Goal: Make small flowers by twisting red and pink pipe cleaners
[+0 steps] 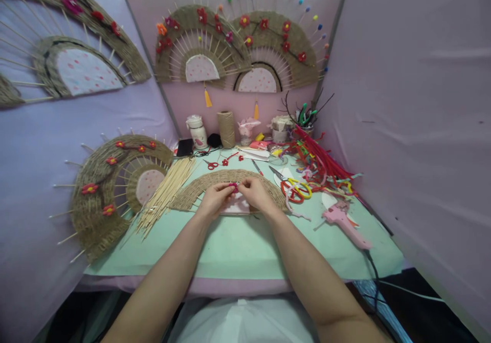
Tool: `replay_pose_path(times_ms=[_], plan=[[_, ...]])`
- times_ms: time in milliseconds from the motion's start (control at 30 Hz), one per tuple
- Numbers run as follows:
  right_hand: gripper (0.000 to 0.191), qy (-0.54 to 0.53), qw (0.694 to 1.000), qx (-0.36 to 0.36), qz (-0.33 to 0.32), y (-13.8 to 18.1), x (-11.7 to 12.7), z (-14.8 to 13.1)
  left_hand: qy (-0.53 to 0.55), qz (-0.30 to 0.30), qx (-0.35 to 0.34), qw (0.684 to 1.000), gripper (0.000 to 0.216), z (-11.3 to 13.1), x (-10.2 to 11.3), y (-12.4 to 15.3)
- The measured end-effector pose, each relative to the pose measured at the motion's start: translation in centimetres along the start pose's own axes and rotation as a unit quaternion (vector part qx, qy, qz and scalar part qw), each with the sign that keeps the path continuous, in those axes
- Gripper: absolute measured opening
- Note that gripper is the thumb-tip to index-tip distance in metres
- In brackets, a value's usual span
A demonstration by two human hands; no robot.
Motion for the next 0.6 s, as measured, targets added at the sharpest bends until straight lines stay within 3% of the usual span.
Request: replay_pose_path(times_ms=[300, 600], plan=[[0.019, -0.013, 1.000, 0.018, -0.006, 0.22, 0.12, -0.49, -0.011, 0.020, -0.004, 1.000, 0.025, 0.12, 0.27, -0.07], [0.014, 0.045, 0.996, 0.058, 0.053, 0.41, -0.37, -0.39, -0.096, 0.061, -0.092, 0.989, 0.020, 0.01, 0.21, -0.14]])
Point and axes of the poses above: each hand's wrist, its own y-axis away from the middle knuckle, its own x-axis out of the back of the hand, z = x × y, the point moved 3 cm from there along -y, towards the middle knuckle, and after that the axes turned 9 degrees about z, right-handed, at the moved point
